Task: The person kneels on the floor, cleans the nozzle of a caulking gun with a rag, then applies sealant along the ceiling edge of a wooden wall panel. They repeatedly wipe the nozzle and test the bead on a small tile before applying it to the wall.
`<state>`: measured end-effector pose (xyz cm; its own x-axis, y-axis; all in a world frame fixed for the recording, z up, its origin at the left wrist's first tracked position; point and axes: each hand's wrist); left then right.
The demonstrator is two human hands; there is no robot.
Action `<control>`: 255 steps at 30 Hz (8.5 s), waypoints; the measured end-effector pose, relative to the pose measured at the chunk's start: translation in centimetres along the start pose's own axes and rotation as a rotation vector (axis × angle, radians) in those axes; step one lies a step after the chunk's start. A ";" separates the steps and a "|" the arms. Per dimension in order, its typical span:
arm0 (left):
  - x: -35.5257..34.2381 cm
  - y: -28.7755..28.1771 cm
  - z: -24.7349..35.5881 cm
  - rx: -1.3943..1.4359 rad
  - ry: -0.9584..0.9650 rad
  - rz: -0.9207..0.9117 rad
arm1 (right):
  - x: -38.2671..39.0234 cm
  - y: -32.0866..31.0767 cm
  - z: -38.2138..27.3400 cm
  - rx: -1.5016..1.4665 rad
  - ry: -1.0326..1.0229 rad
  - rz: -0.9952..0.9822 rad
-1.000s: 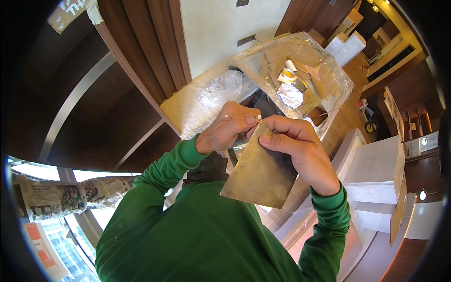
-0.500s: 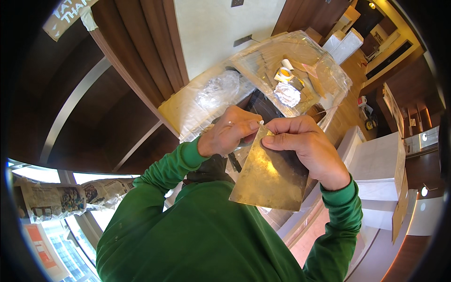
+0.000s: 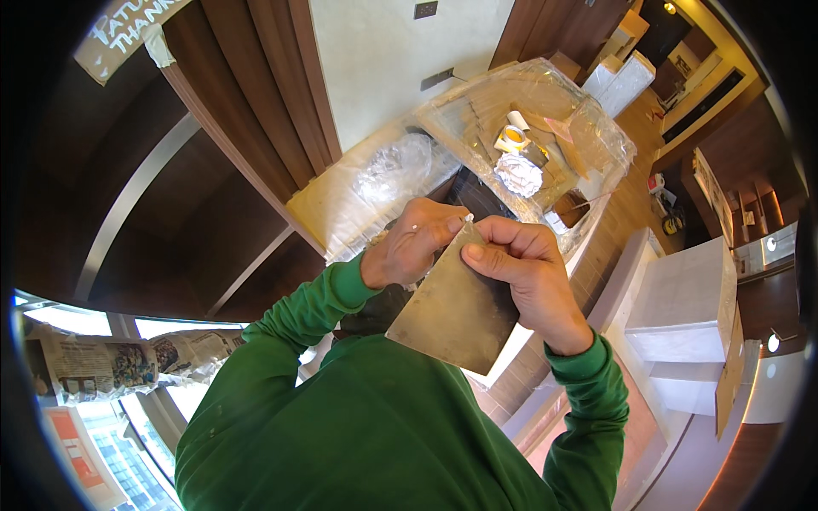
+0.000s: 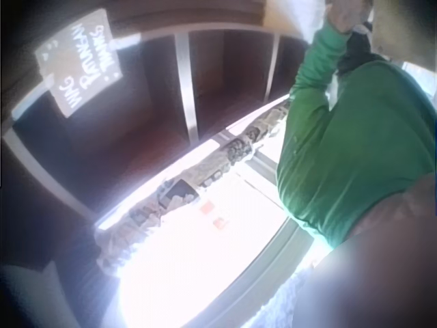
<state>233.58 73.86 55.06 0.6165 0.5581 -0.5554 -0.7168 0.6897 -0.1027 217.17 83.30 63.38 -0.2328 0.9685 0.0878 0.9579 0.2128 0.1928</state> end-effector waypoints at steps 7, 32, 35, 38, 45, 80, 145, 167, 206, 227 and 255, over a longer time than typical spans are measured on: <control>-0.3 -0.6 0.3 0.079 -0.112 0.001 | -1.3 1.1 2.5 -0.218 -0.177 0.041; -1.1 -2.3 -0.2 0.212 -0.172 0.068 | 1.3 -0.7 -0.8 0.095 -0.468 0.529; -0.8 -2.3 -0.2 0.243 -0.189 0.074 | 1.3 -0.5 -0.7 0.086 -0.455 0.498; -0.7 -2.2 -0.1 0.222 -0.206 0.082 | 1.0 -0.3 -0.6 0.094 -0.438 0.485; -0.6 -2.1 0.1 0.210 -0.207 0.071 | 1.0 0.5 -1.5 0.177 -0.408 0.526; -0.9 -10.2 -0.5 0.139 -0.092 0.290 | -14.4 -32.5 32.4 -0.370 0.197 1.112; -12.7 -5.5 2.4 0.443 -0.288 0.472 | 4.4 0.3 20.3 -1.278 -0.278 -0.192; -12.2 -3.1 3.1 0.735 -0.296 0.493 | 6.9 2.6 17.9 -1.113 -0.356 -0.007; -4.8 7.3 -4.4 -0.544 0.244 0.436 | -9.7 -2.4 35.0 -0.100 0.243 0.465; -4.5 7.4 -2.0 -0.696 0.292 0.392 | -7.4 4.8 34.2 0.372 -0.049 0.190; -4.6 6.8 -3.0 -0.577 0.135 0.462 | -6.7 2.1 29.9 0.436 0.108 0.180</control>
<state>224.85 74.59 54.44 0.1927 0.6449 -0.7396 -0.9728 0.0266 -0.2303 225.79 81.10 33.95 -0.0507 0.9810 0.1872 0.9604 0.0993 -0.2603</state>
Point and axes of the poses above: each hand's wrist, its own x-axis away from the middle knuckle, its own y-axis out of the palm, z = x × y, and after that the axes turned 2 degrees about -y, right-handed
